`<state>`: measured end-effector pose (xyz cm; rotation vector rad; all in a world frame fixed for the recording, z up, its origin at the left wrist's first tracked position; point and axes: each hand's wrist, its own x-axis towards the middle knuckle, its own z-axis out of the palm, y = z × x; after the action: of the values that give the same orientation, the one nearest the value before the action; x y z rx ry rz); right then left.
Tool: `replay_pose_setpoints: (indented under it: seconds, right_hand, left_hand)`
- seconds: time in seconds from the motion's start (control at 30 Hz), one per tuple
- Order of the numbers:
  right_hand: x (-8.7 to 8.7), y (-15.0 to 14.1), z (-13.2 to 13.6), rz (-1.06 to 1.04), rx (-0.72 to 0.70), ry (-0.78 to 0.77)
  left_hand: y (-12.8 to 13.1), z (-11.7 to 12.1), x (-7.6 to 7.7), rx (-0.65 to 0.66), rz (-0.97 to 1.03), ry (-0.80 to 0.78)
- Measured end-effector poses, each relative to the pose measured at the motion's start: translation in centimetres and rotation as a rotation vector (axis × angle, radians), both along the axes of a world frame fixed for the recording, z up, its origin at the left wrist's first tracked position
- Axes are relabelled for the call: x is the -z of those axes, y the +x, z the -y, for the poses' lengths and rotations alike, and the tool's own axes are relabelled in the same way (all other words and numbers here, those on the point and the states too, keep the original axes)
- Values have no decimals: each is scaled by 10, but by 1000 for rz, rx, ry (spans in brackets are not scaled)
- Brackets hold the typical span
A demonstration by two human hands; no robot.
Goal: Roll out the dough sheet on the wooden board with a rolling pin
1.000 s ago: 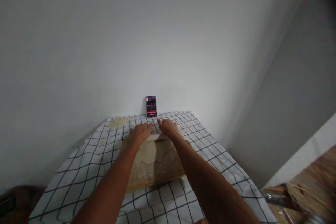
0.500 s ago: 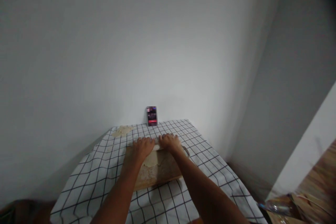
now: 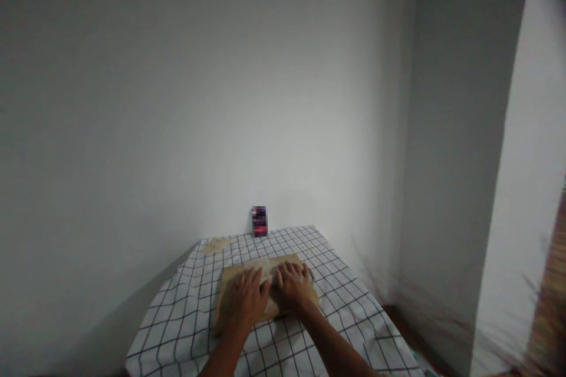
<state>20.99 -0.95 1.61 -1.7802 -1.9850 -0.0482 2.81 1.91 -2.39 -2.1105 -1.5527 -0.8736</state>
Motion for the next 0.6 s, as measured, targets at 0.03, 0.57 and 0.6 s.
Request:
replay_pose_setpoints:
  seconds: [0.03,0.57,0.6]
  right_hand:
    - [5,0,4,3,-9,26]
    - [-3,6,11,26,-41,0]
    - [-4,7,9,35,-45,-6]
  left_hand:
    - [-1,5,4,-11,-12,-7]
    - [6,28,-28,-23,-18,-233]
    - [7,27,-33,-23,-14,-262]
